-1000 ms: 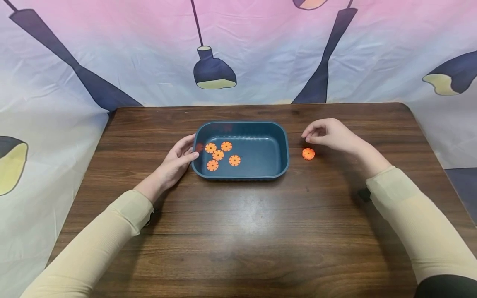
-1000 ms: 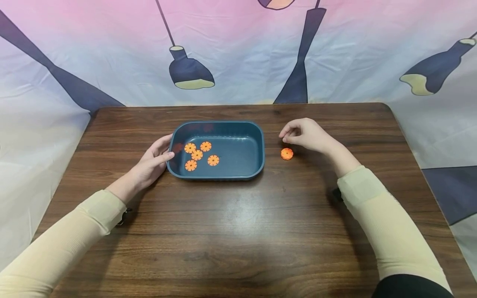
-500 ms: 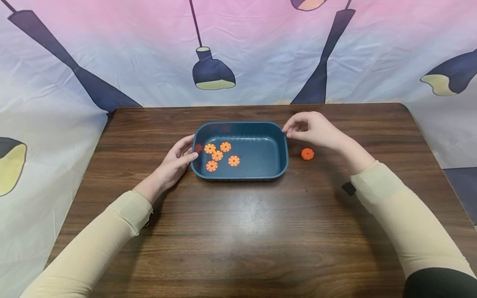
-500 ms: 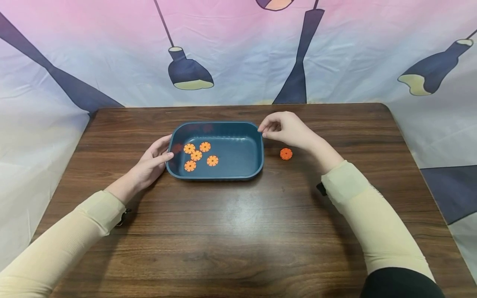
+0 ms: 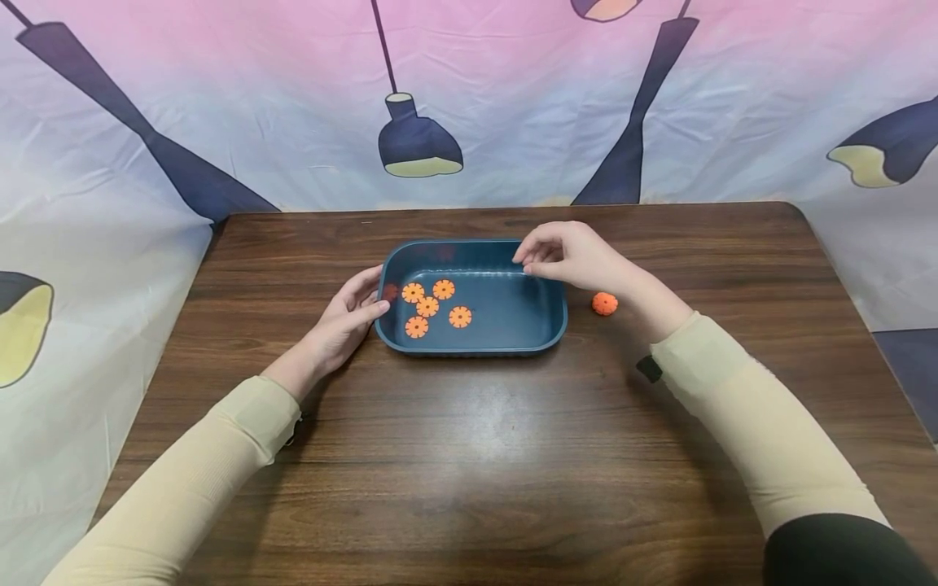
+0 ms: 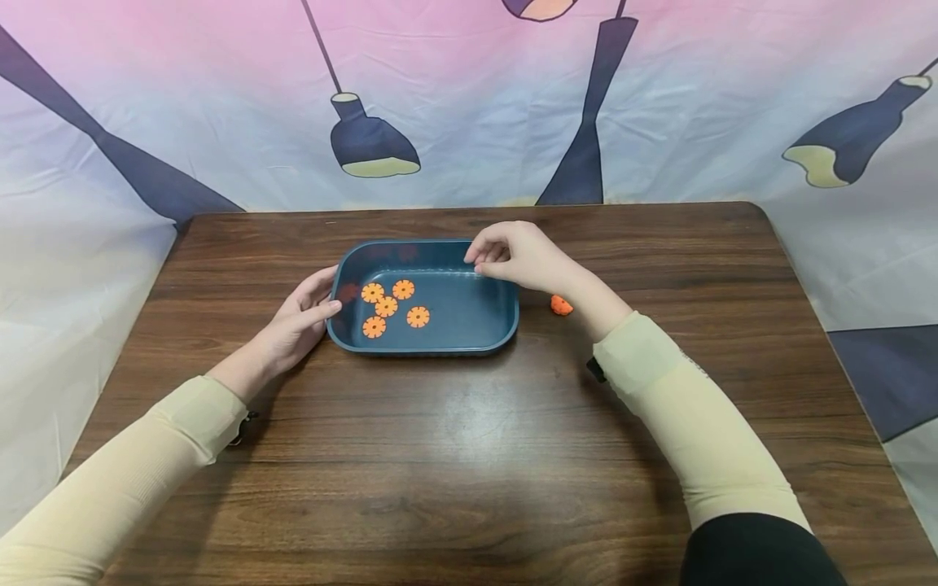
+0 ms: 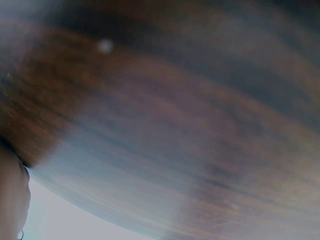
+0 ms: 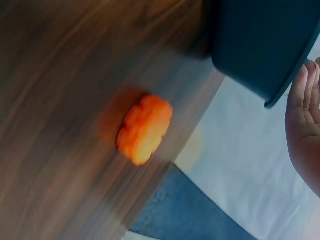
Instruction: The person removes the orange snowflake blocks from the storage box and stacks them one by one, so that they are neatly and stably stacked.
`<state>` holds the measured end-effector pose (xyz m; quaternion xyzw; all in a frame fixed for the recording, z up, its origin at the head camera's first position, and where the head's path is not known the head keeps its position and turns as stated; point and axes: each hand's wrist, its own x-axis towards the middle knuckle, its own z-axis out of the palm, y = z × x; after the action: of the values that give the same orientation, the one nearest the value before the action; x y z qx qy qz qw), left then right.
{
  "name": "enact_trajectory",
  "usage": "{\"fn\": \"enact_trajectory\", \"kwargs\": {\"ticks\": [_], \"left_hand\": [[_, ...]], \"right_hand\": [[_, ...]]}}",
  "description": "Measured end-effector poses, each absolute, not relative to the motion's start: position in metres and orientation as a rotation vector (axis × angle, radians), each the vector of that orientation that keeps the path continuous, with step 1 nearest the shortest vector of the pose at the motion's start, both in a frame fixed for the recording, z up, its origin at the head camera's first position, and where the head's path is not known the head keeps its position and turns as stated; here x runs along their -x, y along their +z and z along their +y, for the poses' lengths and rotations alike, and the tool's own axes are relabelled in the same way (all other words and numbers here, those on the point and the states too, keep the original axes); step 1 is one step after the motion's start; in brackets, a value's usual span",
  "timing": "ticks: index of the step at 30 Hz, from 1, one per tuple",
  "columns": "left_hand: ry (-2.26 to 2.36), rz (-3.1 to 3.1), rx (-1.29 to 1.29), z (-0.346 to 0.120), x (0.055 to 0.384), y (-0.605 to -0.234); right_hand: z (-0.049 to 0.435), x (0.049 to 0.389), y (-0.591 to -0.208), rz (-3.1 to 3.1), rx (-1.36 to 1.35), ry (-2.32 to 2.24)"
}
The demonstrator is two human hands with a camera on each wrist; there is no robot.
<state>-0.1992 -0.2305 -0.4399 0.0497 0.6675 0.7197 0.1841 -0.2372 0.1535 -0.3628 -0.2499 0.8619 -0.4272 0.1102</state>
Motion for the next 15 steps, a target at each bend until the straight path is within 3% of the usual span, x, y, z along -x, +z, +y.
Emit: {"fn": "enact_trajectory", "kwargs": {"ticks": [15], "left_hand": [[2.033, 1.887, -0.131, -0.23, 0.199, -0.441]], "right_hand": [[0.119, 0.245, -0.381, 2.458, 0.814, -1.229]]}}
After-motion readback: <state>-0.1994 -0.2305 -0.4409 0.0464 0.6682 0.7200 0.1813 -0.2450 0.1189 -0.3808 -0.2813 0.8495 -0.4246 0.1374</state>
